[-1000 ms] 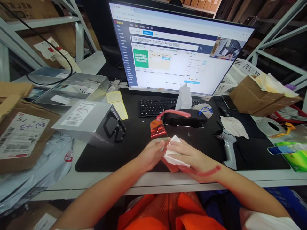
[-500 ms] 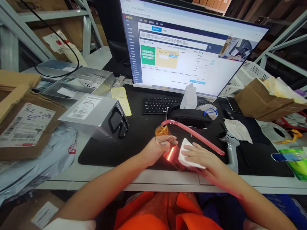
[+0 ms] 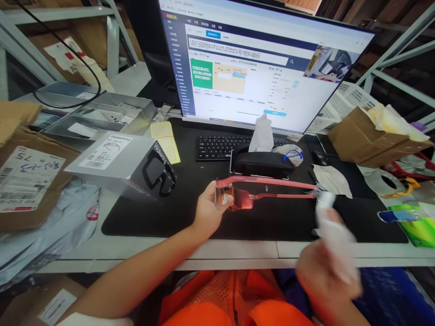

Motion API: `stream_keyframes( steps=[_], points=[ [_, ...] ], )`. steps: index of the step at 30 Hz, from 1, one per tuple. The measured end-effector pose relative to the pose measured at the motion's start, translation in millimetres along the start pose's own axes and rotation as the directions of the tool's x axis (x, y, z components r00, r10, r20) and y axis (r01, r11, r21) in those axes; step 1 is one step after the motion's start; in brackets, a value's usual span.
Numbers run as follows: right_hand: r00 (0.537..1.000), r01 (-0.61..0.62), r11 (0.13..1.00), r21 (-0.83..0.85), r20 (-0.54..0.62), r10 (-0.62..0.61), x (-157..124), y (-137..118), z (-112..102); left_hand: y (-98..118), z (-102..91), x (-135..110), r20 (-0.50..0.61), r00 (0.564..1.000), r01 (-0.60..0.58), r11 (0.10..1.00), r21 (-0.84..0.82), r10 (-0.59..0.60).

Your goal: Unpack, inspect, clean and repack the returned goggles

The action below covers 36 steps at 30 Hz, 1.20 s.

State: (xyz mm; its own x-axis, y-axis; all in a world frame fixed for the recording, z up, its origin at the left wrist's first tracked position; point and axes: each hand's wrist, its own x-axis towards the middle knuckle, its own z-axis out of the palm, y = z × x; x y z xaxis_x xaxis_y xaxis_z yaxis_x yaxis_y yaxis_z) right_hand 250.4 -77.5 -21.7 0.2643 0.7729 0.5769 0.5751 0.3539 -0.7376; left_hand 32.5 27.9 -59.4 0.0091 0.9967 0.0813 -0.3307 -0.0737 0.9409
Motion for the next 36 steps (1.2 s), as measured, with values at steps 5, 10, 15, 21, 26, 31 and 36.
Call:
stream_keyframes(
  steps=[5,10,15,21,26,31,36],
  points=[
    [0.888,0.365,0.884,-0.293,0.396,-0.235,4.0,-16.2,59.5,5.7,4.7,-1.6,0.03,1.0,0.006,1.0,0.027,-0.006],
    [0.791,0.431,0.872,-0.234,0.563,-0.24,6.8,-16.0,86.7,4.7,2.5,2.1,0.008,1.0,0.028,0.999,-0.021,-0.028],
    [0.786,0.505,0.85,-0.15,0.486,-0.381,1.3,-10.7,88.7,2.3,-1.0,2.7,-0.03,0.997,0.071,0.994,-0.081,-0.074],
    [0.674,0.645,0.756,-0.113,0.55,-0.493,8.6,-0.5,73.5,2.4,-5.1,9.4,-0.073,0.983,0.157,0.976,-0.149,-0.169],
    [0.604,0.716,0.684,-0.14,0.614,-0.508,20.1,5.2,55.3,3.0,-8.2,14.3,-0.045,0.982,0.176,0.97,-0.168,-0.186],
    [0.545,0.767,0.625,-0.145,0.663,-0.513,38.7,15.0,40.7,1.6,-11.3,21.2,-0.034,0.992,0.115,0.985,-0.13,-0.12],
    [0.708,0.657,0.731,-0.184,0.485,-0.514,34.5,21.3,29.8,7.5,-20.0,33.1,-0.147,0.982,-0.134,0.988,-0.077,0.122]
  ],
)
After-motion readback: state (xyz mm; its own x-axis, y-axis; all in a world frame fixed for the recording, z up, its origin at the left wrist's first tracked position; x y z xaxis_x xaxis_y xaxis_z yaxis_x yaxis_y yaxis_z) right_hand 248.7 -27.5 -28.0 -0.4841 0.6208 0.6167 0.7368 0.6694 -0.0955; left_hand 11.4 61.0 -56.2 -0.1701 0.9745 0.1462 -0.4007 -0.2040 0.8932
